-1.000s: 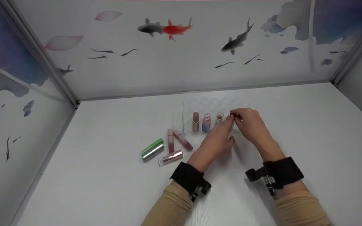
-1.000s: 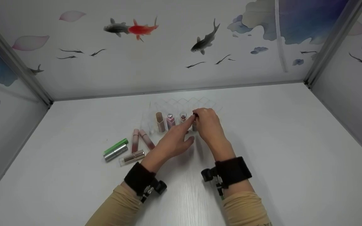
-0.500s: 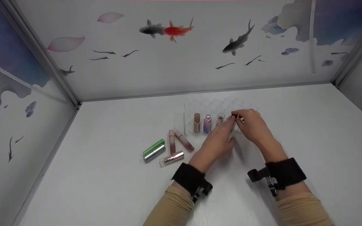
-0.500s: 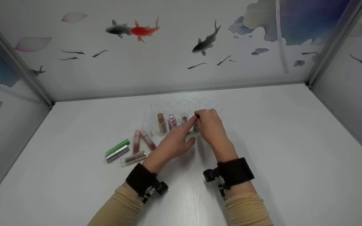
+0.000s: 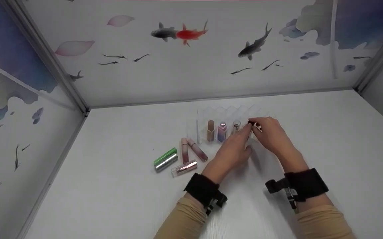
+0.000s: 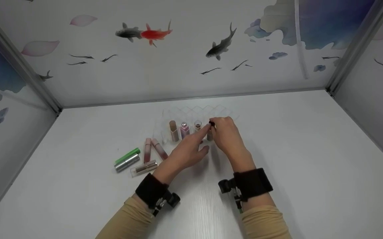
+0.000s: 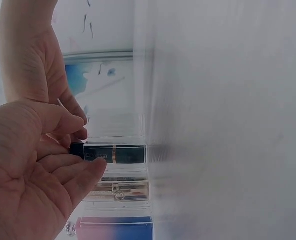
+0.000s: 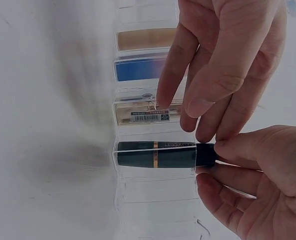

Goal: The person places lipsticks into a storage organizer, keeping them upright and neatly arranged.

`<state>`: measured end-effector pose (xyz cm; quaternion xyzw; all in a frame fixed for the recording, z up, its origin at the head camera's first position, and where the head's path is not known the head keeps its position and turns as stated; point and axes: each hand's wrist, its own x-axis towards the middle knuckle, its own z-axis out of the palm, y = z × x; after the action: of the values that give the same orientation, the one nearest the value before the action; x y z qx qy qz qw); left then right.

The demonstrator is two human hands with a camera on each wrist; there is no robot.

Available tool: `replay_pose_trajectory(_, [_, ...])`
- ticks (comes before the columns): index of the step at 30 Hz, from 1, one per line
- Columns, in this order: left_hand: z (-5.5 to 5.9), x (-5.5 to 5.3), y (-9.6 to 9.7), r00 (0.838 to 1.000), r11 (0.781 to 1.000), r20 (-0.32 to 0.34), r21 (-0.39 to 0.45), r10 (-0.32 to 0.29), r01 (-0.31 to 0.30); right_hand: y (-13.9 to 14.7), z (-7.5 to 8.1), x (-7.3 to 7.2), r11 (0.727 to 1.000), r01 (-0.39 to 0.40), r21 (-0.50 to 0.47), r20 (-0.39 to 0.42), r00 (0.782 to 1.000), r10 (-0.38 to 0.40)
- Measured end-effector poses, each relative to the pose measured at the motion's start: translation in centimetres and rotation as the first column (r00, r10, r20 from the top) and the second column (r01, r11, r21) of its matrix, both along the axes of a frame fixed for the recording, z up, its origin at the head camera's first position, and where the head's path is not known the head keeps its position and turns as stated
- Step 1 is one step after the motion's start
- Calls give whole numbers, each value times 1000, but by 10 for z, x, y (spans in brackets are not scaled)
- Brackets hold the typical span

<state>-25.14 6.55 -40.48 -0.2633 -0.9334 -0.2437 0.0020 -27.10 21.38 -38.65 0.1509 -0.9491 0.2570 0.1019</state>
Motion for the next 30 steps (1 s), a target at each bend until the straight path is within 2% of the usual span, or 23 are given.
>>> replay_pose_trajectory(8, [-1,1,-2,1000,1000,2,24,-10,10,2,1,2,1000,4,4,37,999,-4])
replay_pose_trajectory(14, [3,1,-8,1000,999,4,47,-15,14,1,2,3,1000,-3,5,27,1000,3])
replay_pose_trajectory(18, [8,3,-12,999,997,2,73,-35,35,0,2,4,1000,-3,6,15,1000,3])
replay_pose_trajectory(25, [25,5,-21,993,994,-79,60,-84,89,-4,9,8,1000,7,-5,-21,1000,-7])
replay_pose_trajectory(30, [35,5,-32,996,994,-48,79,-69,73,-10,16,13,999,23,-26,-76,997,-24])
